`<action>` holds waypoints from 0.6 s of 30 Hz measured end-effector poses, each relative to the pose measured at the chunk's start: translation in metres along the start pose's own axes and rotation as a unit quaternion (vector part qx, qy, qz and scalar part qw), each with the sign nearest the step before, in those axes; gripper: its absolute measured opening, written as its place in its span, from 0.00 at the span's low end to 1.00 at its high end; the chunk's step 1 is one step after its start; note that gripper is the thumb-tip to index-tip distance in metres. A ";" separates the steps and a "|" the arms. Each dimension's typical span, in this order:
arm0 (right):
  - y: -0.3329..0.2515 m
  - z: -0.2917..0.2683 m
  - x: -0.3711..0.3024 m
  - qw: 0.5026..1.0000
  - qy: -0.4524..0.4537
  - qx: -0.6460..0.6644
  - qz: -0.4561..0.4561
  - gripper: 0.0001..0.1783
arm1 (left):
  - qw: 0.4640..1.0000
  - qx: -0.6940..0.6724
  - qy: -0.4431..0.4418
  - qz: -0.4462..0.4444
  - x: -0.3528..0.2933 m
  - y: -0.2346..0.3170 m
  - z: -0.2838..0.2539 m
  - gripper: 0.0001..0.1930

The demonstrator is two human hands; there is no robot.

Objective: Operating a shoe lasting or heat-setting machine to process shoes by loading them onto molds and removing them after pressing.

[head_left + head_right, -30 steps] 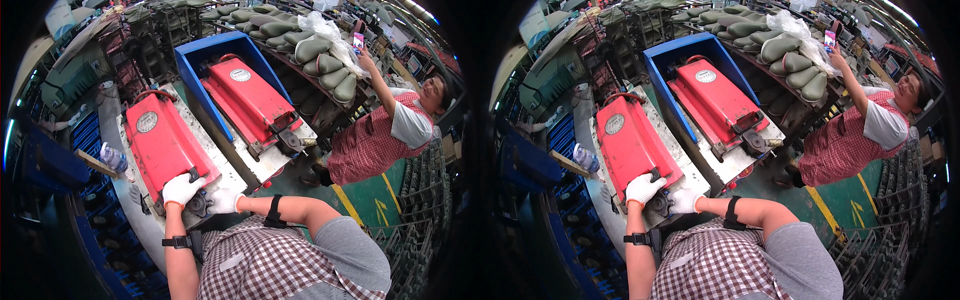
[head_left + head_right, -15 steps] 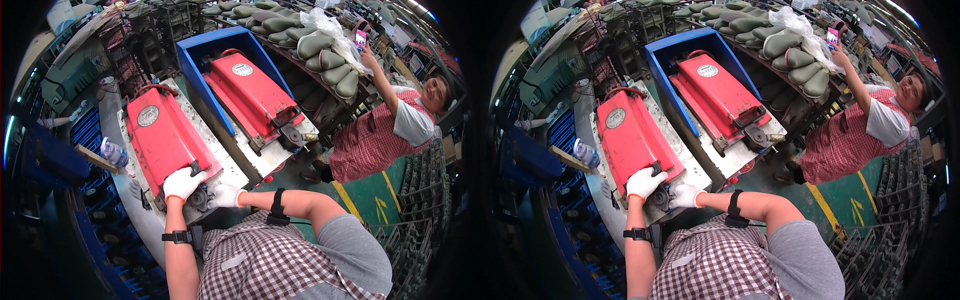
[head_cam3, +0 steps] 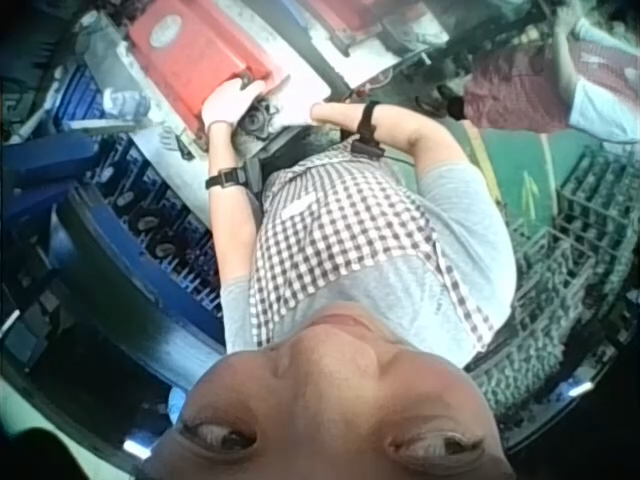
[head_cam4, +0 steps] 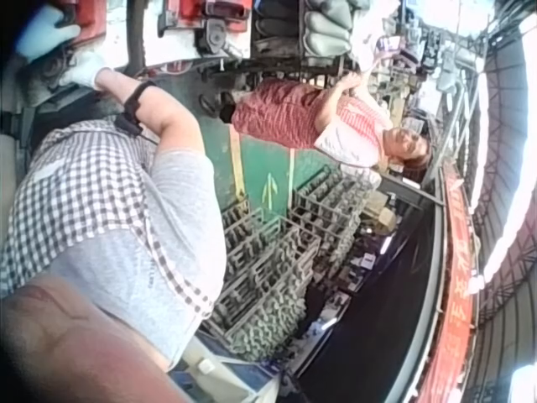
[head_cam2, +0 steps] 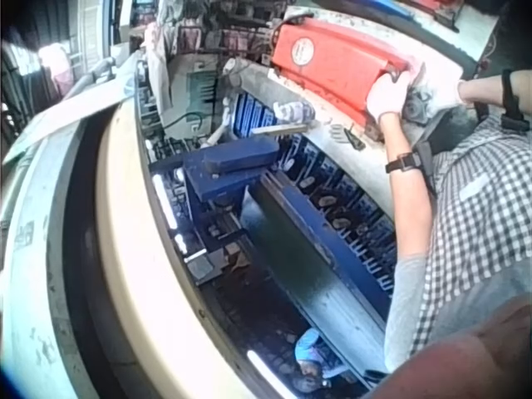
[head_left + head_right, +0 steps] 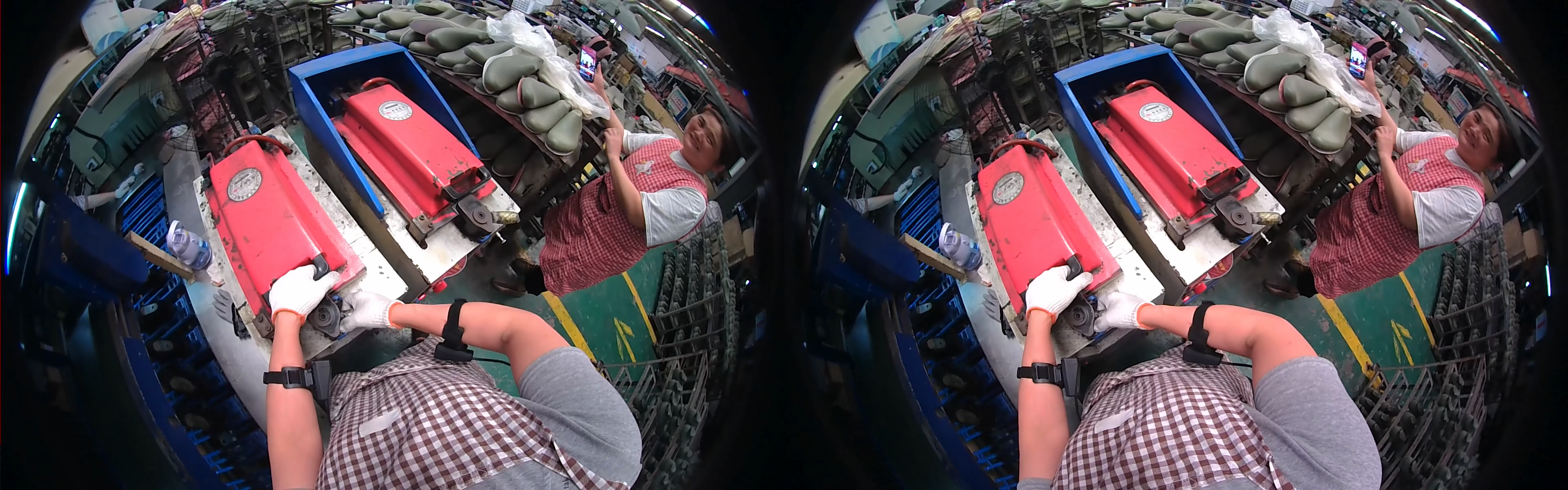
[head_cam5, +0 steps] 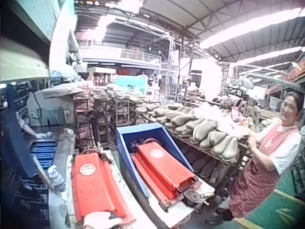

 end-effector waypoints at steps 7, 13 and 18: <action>-0.001 -0.001 -0.001 1.000 0.001 -0.017 -0.010 0.23 | 1.000 0.001 0.006 0.003 0.001 0.000 0.002 0.33; -0.001 -0.006 -0.006 0.998 -0.007 0.005 -0.060 0.25 | 1.000 -0.006 -0.001 0.000 0.003 0.001 0.001 0.33; -0.020 0.006 -0.012 0.988 0.036 -0.137 -0.055 0.26 | 1.000 -0.029 0.005 0.004 -0.012 -0.012 -0.002 0.34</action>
Point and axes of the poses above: each hand's wrist, its own x-axis towards the middle knuckle, its own z-axis out of the palm, y = z × x, the point moved 5 cm from there along x, towards the middle knuckle, and after that the axes turned 6 degrees about -z, right-handed, at the moved point
